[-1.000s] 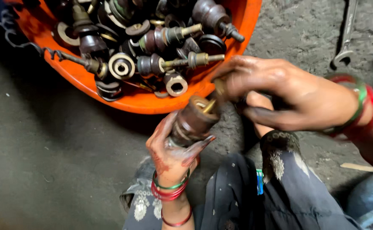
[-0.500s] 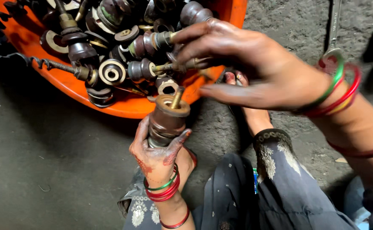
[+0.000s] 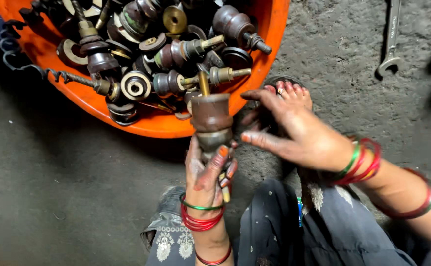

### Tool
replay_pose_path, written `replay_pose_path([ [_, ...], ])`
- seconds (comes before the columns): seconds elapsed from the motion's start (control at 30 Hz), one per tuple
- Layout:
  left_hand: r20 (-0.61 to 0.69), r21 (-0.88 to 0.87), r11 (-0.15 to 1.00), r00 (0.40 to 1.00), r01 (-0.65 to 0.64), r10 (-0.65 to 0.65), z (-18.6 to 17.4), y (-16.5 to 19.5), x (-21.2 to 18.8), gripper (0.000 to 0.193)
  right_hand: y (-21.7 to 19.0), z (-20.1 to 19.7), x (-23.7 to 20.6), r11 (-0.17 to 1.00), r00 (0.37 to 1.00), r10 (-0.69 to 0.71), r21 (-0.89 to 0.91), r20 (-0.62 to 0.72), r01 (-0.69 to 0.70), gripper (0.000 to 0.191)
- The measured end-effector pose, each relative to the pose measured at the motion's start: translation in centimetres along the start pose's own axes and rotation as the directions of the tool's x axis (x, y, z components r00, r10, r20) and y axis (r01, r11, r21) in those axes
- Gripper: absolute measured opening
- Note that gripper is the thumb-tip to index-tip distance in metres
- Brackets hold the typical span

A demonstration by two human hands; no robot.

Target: The person sits on the floor and assembles metal fittings, screwing knob-shaped parts onto threaded rods and bolts by hand. They pick parts one at a time from an orange basin, thread components together, and place finished assemblies on the floor beside them.

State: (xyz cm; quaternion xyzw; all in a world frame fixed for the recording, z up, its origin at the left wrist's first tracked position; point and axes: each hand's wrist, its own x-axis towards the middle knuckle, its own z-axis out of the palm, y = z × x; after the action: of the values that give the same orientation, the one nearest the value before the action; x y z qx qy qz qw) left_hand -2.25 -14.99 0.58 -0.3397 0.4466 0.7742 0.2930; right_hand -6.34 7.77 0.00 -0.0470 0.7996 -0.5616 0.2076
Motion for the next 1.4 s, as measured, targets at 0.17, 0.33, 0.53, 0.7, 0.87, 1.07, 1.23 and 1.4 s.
replay_pose_path([
  [0.17,0.148,-0.285,0.952,0.987,0.109,-0.069,0.8,1.4,-0.5,0.042,2.2,2.2,-1.7,0.695,0.935,0.292,0.627,0.2,-0.352,0.064],
  [0.33,0.114,-0.168,0.981,0.99,0.099,-0.081,2.2,2.0,-1.0,0.043,2.2,2.2,-1.2,0.687,0.917,0.297,0.607,0.267,-0.4,0.062],
  [0.53,0.097,-0.143,0.988,0.994,0.061,-0.048,3.1,1.4,-1.4,0.043,3.0,3.3,-1.9,0.619,0.935,0.18,0.703,0.306,-0.35,0.066],
  [0.7,0.043,-0.034,0.995,0.995,0.09,-0.088,3.7,2.5,-2.6,0.05,2.1,2.9,-1.7,0.646,0.938,0.147,0.688,0.314,-0.331,0.057],
  [0.87,-0.077,0.087,0.996,0.997,-0.008,0.014,5.0,2.0,-3.0,0.067,0.3,1.5,-1.8,0.843,0.941,0.133,0.464,0.312,-0.273,0.051],
  [1.07,0.176,0.469,0.835,0.957,-0.287,0.23,5.2,-0.4,-3.0,0.09,1.5,1.9,-2.9,0.978,0.997,0.072,-0.197,-0.021,-0.074,0.08],
  [1.23,0.207,0.526,0.796,0.953,-0.298,0.22,6.4,-0.7,-3.9,0.104,2.0,2.2,-1.3,0.767,0.965,0.223,0.586,0.136,-0.26,0.061],
  [1.4,0.183,0.453,0.842,0.955,-0.292,0.232,6.6,-0.7,-4.5,0.096,0.9,-0.6,2.8,0.71,0.972,0.232,0.69,-0.043,-0.139,0.05],
])
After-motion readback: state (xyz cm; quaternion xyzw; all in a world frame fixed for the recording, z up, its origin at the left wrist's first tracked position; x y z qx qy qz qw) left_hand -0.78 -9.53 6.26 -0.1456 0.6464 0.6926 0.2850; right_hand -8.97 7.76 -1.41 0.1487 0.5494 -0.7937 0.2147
